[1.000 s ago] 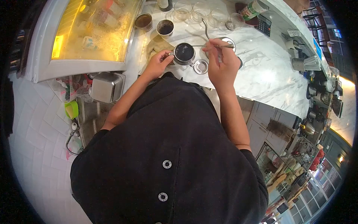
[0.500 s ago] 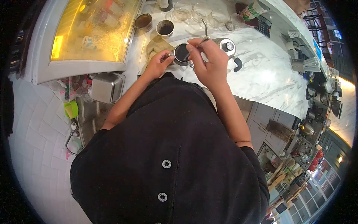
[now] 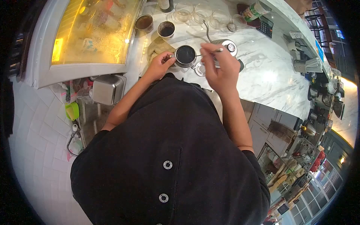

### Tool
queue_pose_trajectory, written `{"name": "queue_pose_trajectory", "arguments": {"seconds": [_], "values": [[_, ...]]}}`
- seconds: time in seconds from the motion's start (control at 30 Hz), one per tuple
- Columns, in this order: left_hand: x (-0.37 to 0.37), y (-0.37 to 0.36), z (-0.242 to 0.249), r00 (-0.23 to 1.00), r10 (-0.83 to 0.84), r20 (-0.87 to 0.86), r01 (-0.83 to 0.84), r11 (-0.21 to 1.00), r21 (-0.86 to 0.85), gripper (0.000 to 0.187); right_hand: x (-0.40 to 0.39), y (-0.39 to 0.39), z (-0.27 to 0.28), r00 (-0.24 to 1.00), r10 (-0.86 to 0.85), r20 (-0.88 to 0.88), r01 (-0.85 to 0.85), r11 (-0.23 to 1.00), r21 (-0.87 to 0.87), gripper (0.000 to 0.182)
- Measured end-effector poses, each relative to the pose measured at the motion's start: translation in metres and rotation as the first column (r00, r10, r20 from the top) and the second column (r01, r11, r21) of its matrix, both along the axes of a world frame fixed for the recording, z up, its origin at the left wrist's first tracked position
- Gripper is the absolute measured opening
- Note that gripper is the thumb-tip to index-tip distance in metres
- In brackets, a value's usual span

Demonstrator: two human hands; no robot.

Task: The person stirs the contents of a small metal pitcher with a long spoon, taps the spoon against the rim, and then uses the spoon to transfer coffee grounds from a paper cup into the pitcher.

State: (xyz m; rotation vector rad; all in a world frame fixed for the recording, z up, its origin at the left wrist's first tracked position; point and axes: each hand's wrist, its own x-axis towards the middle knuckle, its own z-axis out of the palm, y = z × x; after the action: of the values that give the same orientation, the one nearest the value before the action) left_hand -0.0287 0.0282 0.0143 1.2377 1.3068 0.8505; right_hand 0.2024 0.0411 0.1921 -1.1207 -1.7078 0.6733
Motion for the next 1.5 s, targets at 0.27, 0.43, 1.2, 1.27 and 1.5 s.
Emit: {"name": "queue_pose_trajectory", "arguments": {"seconds": [0.27,0.43,1.2,1.27,1.5], "values": [[0.0,-0.001,-0.003,1.0,0.017,-0.009,-0.017,1.0,0.012,0.031,-0.024,0.006,-0.001,0.983,0.057,-0.174,-0.073,0.994,-0.085,0.013],[-0.001,-0.001,-0.005,1.0,-0.011,0.005,0.011,1.0,0.016,0.023,-0.012,0.009,-0.005,0.988,-0.096,-0.117,0.1,0.994,0.031,0.013],[-0.002,-0.003,-0.006,0.999,-0.017,0.044,0.016,1.0,0.013,0.025,-0.015,0.008,-0.008,0.98,-0.094,-0.177,0.109,0.991,0.079,0.011],[-0.002,-0.002,-0.005,0.999,-0.014,0.03,0.014,1.0,0.005,0.026,-0.009,0.007,-0.008,0.984,-0.132,-0.121,0.146,0.982,0.117,0.012],[-0.002,-0.002,-0.01,1.0,-0.024,0.018,0.024,1.0,0.005,0.027,-0.01,-0.003,0.005,0.999,-0.002,0.042,-0.006,0.983,0.181,0.01]]}}
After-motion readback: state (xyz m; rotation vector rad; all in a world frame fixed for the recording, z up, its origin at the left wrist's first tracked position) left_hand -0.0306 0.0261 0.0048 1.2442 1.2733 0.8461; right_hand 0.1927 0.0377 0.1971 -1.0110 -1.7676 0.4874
